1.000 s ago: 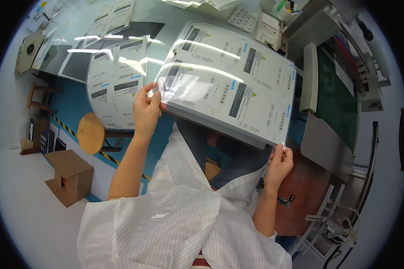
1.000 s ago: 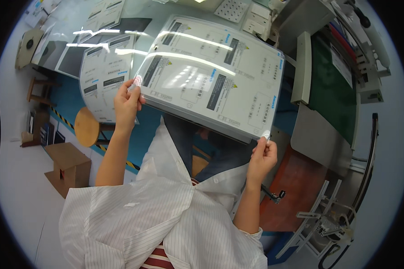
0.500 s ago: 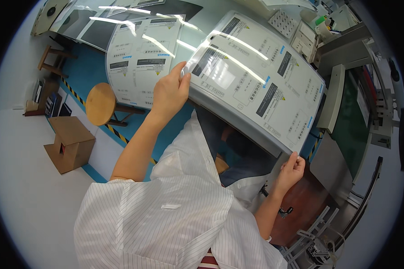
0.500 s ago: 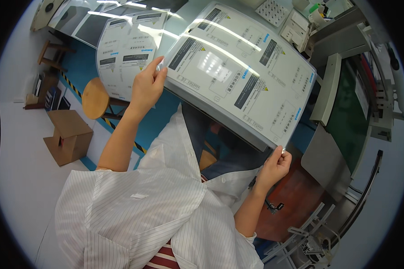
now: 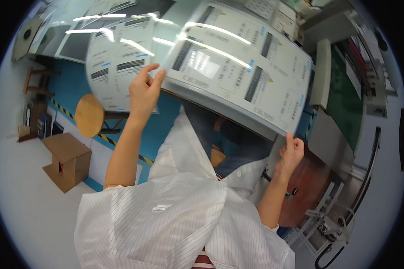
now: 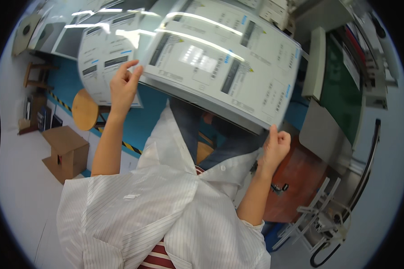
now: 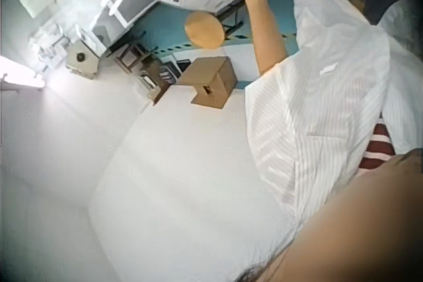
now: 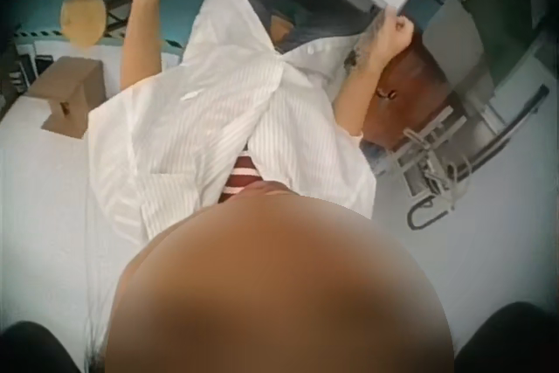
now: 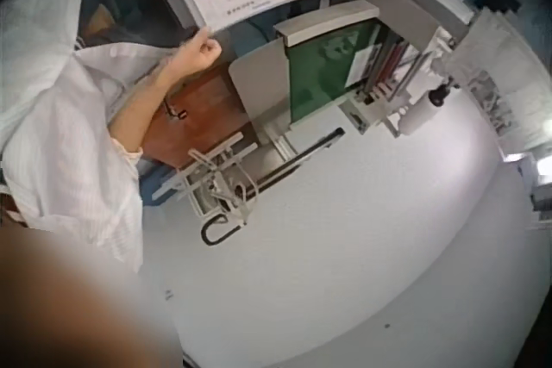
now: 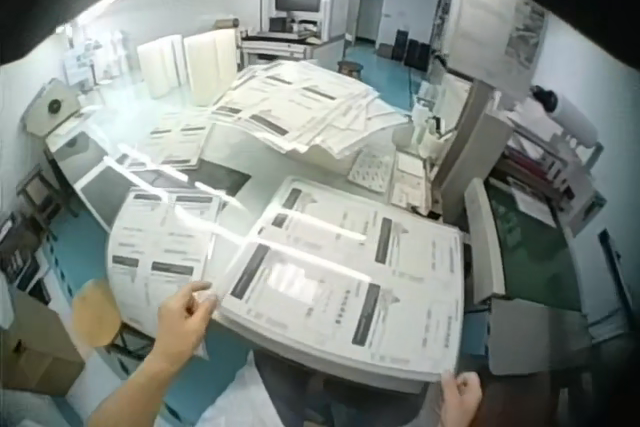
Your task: Placing printed documents one by one onto a conveyor belt machine for processing.
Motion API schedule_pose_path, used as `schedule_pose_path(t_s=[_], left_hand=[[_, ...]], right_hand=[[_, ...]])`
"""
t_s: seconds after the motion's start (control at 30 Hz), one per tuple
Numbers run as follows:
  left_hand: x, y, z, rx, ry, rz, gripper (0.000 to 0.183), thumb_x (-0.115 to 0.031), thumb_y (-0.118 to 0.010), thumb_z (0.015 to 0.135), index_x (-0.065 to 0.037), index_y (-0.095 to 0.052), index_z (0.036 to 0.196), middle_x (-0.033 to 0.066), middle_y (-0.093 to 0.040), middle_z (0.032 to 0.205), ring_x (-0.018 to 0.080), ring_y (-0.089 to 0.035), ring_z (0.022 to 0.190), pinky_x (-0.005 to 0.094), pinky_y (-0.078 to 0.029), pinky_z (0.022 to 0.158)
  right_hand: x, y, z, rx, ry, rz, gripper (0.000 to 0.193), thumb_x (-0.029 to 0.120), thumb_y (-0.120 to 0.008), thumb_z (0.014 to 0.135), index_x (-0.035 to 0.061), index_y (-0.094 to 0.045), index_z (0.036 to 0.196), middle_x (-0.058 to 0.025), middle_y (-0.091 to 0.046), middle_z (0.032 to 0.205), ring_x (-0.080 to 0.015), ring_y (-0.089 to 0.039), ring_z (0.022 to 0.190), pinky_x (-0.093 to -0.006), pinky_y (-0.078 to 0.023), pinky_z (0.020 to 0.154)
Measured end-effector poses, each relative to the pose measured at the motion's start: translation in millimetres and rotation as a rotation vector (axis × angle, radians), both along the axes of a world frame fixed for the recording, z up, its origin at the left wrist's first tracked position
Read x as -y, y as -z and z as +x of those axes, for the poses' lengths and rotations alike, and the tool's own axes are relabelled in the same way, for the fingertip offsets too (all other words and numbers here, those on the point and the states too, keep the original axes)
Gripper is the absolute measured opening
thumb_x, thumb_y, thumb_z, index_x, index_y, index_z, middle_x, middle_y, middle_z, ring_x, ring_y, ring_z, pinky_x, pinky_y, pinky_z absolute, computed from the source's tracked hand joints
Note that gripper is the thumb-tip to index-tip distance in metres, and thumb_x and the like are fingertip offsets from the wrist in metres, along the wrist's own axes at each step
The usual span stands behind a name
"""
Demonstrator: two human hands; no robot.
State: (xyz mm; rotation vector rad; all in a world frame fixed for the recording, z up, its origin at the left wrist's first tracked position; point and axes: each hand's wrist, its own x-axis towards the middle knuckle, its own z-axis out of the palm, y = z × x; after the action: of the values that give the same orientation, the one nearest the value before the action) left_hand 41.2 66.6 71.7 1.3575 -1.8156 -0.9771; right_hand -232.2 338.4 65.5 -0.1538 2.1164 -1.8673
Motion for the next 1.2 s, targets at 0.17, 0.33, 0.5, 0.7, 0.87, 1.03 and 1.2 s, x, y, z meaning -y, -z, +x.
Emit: schedule_pose_path(t_s=[0.17, 0.33, 0.5, 0.7, 0.87, 1.03, 1.2], left_hand=[[19, 50, 73, -0.213, -0.353, -0.181, 0.022, -0.018, -0.058, 0.094, 0.0, -0.061, 0.105, 0.0023, -0.054, 0.077, 0.0089, -0.048, 0.067, 0.0244, -0.042, 0.062], [62, 117, 188, -0.054, -0.807, -0.222, 0.04, -0.024, -0.06, 0.088, 0.003, -0.054, 0.117, 0.0163, -0.052, 0.117, 0.0227, -0.051, 0.105, 0.0365, -0.043, 0.09], [92, 136, 230, -0.346, -0.789, 0.177, 0.07, -0.043, -0.071, 0.081, 0.007, -0.05, 0.126, 0.0212, -0.052, 0.126, 0.0262, -0.047, 0.12, 0.0385, -0.036, 0.101], [89, 105, 266, -0.356, -0.411, 0.58, 0.027, -0.022, -0.079, 0.077, -0.001, -0.063, 0.083, 0.0091, -0.066, 0.075, 0.0152, -0.062, 0.063, 0.0291, -0.05, 0.058], [64, 64, 275, -0.466, -0.418, 0.436, 0.018, -0.014, -0.071, 0.085, 0.0, -0.059, 0.083, 0.0081, -0.064, 0.081, 0.0126, -0.062, 0.066, 0.025, -0.053, 0.058], [18, 22, 267, -0.787, -0.522, 0.333, 0.017, -0.017, -0.066, 0.09, -0.001, -0.058, 0.089, 0.0069, -0.063, 0.085, 0.0124, -0.061, 0.074, 0.0267, -0.053, 0.066], [-22, -17, 224, -1.035, -0.383, 0.472, 0.017, -0.018, -0.061, 0.093, -0.002, -0.056, 0.094, 0.0071, -0.063, 0.092, 0.0127, -0.061, 0.081, 0.0277, -0.052, 0.077]], right_hand=[[-8, 3, -4, 0.125, 0.029, -0.049, 0.033, 0.016, -0.069, 0.088, 0.0126, -0.042, 0.069, 0.0049, -0.03, 0.057, -0.0047, -0.027, 0.044, -0.022, -0.02, 0.041], [-7, 1, -4, 0.155, 0.006, -0.098, 0.025, 0.015, -0.066, 0.089, 0.0092, -0.048, 0.074, 0.0032, -0.035, 0.058, -0.0057, -0.031, 0.047, -0.0214, -0.026, 0.043], [-5, 3, 3, 0.124, -0.015, -0.11, 0.028, 0.019, -0.065, 0.091, 0.0098, -0.046, 0.073, 0.0027, -0.033, 0.059, -0.0066, -0.032, 0.048, -0.0226, -0.027, 0.044], [4, 13, 55, 0.194, -0.068, -0.139, 0.03, 0.021, -0.065, 0.092, 0.0116, -0.044, 0.072, 0.0026, -0.032, 0.059, -0.0073, -0.03, 0.049, -0.0239, -0.028, 0.045], [29, 25, 127, 0.354, -0.562, 0.032, 0.018, 0.018, -0.065, 0.092, 0.0106, -0.052, 0.081, 0.0031, -0.041, 0.063, -0.0071, -0.039, 0.055, -0.0235, -0.033, 0.05], [79, 13, 185, 0.298, -1.033, 0.146, 0.012, 0.017, -0.063, 0.093, 0.0079, -0.055, 0.095, 0.0007, -0.053, 0.07, -0.0071, -0.048, 0.061, -0.0219, -0.04, 0.057], [126, -34, 243, 0.25, -1.313, 0.048, 0.025, 0.017, -0.057, 0.096, 0.001, -0.056, 0.115, -0.0074, -0.065, 0.091, -0.0096, -0.06, 0.076, -0.0237, -0.049, 0.073]])
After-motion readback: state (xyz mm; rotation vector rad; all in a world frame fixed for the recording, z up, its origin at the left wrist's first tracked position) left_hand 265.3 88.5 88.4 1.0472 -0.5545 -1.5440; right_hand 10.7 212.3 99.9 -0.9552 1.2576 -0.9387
